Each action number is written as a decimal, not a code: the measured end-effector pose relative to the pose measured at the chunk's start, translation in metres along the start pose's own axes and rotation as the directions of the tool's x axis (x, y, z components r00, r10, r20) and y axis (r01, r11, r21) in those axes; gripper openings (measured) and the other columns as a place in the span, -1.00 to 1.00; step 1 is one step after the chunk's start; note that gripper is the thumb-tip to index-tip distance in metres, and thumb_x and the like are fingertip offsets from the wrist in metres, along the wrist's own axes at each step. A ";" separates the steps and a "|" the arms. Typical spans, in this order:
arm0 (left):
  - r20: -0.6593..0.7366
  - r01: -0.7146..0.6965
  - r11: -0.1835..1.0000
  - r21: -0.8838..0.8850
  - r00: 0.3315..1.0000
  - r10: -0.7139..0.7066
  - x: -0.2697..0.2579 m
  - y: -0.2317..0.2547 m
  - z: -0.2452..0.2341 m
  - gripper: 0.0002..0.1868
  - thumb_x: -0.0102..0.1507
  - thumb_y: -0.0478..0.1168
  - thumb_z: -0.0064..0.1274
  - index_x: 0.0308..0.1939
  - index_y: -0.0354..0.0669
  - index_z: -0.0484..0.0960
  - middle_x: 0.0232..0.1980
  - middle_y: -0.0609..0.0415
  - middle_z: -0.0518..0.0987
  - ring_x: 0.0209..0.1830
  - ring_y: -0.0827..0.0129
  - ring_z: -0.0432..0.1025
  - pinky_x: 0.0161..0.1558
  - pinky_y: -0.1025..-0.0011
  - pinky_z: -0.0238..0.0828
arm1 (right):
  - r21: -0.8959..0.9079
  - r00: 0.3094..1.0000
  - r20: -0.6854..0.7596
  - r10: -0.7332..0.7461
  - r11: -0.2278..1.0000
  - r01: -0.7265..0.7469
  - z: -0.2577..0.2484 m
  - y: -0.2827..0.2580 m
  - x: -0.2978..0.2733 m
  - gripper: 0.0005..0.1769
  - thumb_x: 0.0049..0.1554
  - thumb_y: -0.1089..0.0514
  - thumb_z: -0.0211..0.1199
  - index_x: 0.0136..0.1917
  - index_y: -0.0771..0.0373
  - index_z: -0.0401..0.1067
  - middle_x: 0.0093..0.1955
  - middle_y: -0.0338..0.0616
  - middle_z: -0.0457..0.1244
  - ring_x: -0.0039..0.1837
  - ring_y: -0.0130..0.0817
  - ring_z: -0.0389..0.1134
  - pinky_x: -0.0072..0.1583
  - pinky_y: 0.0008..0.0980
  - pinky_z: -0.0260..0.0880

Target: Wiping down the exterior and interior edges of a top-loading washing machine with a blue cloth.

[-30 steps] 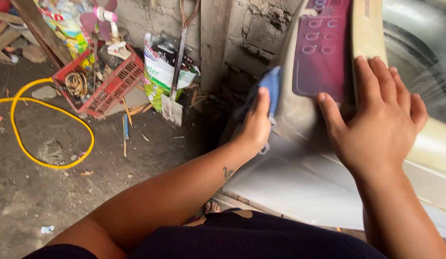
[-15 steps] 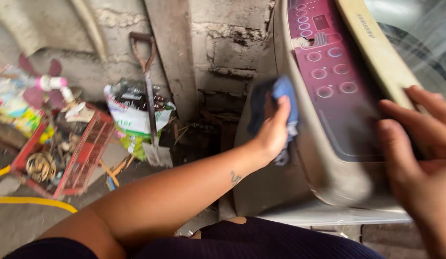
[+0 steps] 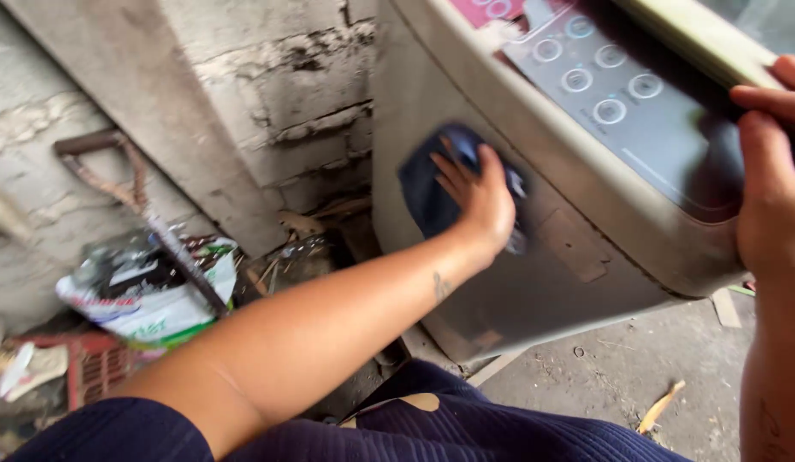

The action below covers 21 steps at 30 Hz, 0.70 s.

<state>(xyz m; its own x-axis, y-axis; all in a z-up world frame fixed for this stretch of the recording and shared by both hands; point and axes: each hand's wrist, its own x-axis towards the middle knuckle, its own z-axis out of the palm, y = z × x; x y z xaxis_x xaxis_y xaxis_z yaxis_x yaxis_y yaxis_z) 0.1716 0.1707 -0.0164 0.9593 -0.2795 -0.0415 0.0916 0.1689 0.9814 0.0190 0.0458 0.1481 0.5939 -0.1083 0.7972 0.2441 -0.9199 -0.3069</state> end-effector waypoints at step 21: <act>-0.183 -0.063 0.996 -0.068 0.982 0.049 -0.007 -0.028 -0.005 -0.07 0.42 0.29 -0.44 0.61 -0.22 -0.40 0.69 -0.24 -0.37 0.71 0.03 -0.41 0.57 0.17 -0.48 | -0.126 0.990 -0.056 0.127 0.983 -0.133 -0.007 -0.052 0.009 -0.71 0.28 0.36 0.17 0.22 0.15 0.53 0.46 0.01 0.24 0.61 0.00 0.11 0.62 0.01 0.03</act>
<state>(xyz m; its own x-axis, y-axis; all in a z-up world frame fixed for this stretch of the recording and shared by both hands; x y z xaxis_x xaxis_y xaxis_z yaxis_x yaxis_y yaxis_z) 0.1640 0.1729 -0.0449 0.9953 -0.0927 -0.0266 0.0491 0.2501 0.9670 0.0067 0.0897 0.1746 0.5761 -0.2448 0.7798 0.0642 -0.9376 -0.3418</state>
